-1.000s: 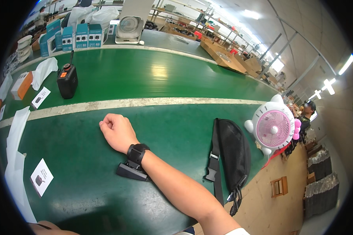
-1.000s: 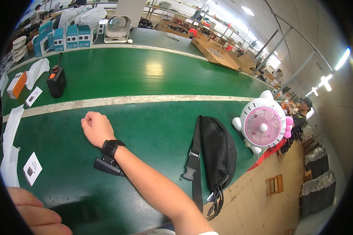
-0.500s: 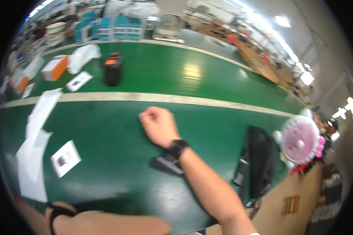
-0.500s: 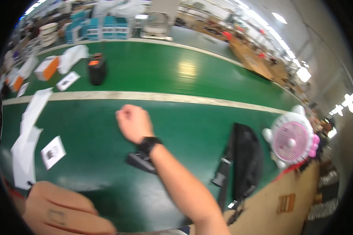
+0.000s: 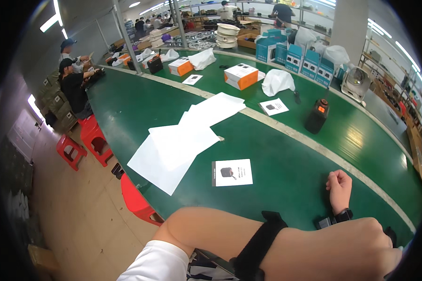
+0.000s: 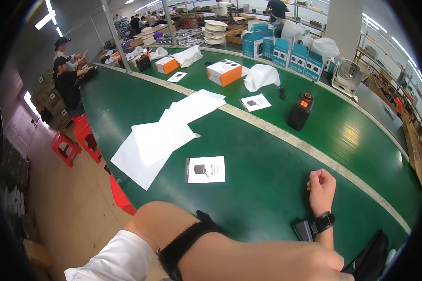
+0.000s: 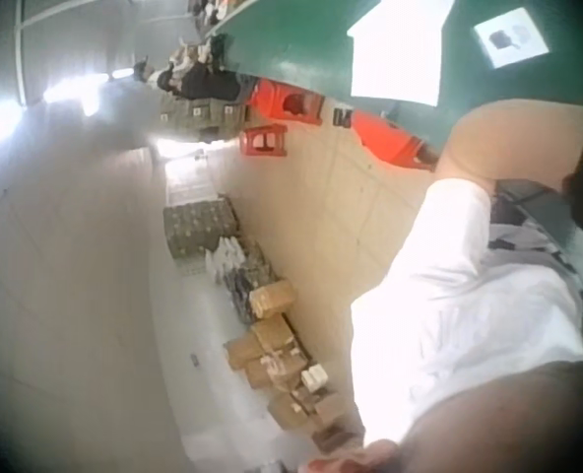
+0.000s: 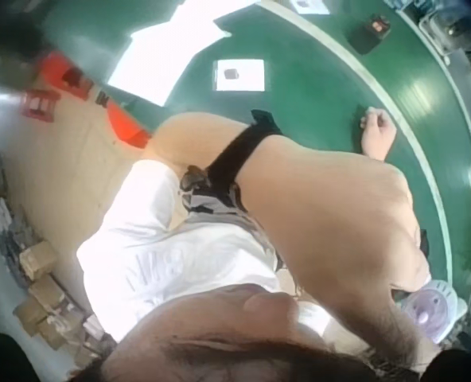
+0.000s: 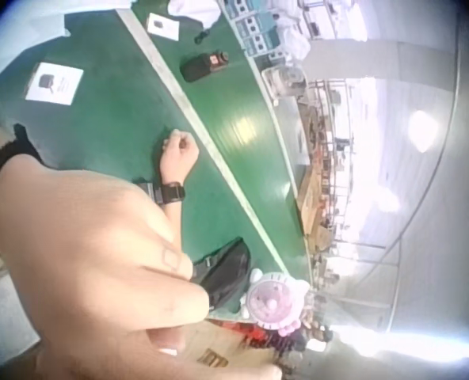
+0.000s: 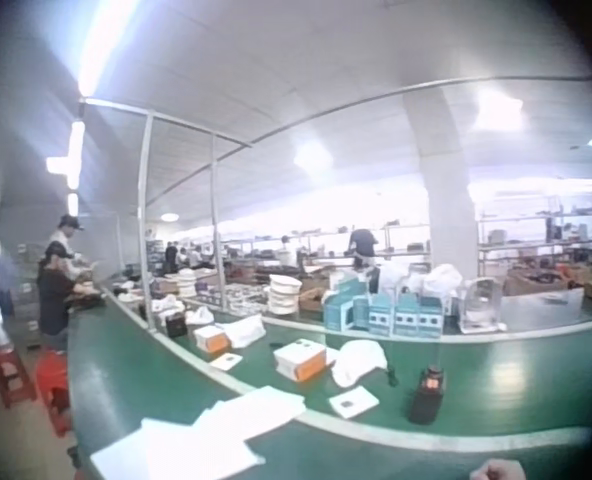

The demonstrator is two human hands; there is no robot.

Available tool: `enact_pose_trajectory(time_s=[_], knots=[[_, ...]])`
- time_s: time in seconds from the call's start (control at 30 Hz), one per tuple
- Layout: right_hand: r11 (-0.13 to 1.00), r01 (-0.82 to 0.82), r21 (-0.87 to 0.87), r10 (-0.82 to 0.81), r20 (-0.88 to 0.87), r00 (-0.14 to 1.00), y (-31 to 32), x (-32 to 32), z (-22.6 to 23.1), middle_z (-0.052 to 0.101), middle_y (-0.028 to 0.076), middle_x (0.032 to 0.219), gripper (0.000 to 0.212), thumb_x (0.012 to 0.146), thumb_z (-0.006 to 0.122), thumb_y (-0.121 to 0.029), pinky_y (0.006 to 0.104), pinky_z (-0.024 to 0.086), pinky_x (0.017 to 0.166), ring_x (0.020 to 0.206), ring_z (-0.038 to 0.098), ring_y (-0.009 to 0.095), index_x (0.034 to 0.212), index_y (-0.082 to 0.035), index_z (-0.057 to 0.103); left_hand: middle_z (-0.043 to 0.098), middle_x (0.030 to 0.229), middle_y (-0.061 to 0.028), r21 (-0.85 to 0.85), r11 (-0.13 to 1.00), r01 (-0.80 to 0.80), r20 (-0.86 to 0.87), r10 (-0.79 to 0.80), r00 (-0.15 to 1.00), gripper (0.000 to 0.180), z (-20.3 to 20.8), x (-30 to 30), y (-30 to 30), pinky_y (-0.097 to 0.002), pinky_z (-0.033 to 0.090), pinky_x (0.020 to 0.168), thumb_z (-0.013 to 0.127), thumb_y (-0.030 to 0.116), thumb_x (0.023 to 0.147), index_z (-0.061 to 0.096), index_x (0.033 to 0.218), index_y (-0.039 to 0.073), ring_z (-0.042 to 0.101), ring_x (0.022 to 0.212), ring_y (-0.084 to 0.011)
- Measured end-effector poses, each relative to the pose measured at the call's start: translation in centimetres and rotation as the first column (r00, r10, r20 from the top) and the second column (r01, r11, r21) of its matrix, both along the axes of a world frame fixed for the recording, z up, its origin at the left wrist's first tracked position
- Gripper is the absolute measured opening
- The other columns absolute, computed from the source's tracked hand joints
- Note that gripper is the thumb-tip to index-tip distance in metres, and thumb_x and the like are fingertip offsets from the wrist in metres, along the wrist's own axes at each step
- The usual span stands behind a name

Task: Packing small electronic devices and manuals into cardboard boxes on a manufacturing assembly line.

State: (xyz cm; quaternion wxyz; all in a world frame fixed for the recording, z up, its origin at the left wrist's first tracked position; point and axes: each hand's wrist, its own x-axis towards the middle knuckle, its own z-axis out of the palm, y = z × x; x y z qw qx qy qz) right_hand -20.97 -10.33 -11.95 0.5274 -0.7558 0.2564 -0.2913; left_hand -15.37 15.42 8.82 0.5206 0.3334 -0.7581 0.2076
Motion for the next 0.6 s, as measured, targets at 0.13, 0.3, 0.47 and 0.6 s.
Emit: enact_pose_trajectory(time_s=[0.13,0.3,0.47,0.6], knots=[[1.0,0.016,0.0,-0.016,-0.024,1.0,-0.2,-0.4,0.0,0.051,-0.001,0.059,0.022,0.091,0.054,-0.015,0.0205,0.037,0.048,0.052,0.047,0.006,0.072,-0.006,0.051,0.055,0.059,-0.0073,-0.001,0.999,0.044,0.061,-0.044,0.997,0.014,-0.9,-0.6,-2.1,-0.0367,0.043,0.037,0.062,0.014,0.069,0.065,0.082,0.014,0.048,0.042,-0.021],[0.977,-0.025,-0.213,0.009,-0.075,0.997,-1.8,-1.7,-0.7,0.052,-0.001,0.06,0.022,0.091,0.057,-0.011,0.021,0.037,0.046,0.052,0.047,0.006,0.071,-0.004,0.052,0.058,0.061,-0.0018,0.711,0.604,0.36,-0.253,-0.258,0.933,0.028,3.9,1.4,0.6,-0.045,0.048,0.046,0.067,0.025,0.073,0.058,0.097,0.013,0.062,0.059,-0.0282],[0.999,0.03,0.022,-0.03,0.006,1.0,1.0,1.2,0.6,0.054,0.0,0.06,0.02,0.09,0.056,-0.011,0.0215,0.042,0.049,0.053,0.051,0.006,0.072,-0.003,0.054,0.058,0.063,-0.0029,0.615,0.679,0.401,-0.261,-0.305,0.916,0.029,2.9,4.6,-1.6,-0.0434,0.048,0.047,0.065,0.028,0.074,0.058,0.097,0.011,0.062,0.06,-0.0272],[0.998,0.065,-0.025,-0.066,-0.047,0.997,0.7,-0.7,1.9,0.054,0.0,0.059,0.022,0.09,0.056,-0.011,0.0213,0.041,0.048,0.052,0.051,0.006,0.07,-0.002,0.053,0.059,0.065,-0.0041,0.484,0.778,0.401,-0.233,-0.327,0.916,0.031,3.7,4.5,-2.1,-0.0419,0.047,0.049,0.063,0.03,0.076,0.058,0.098,0.01,0.062,0.061,-0.0263]])
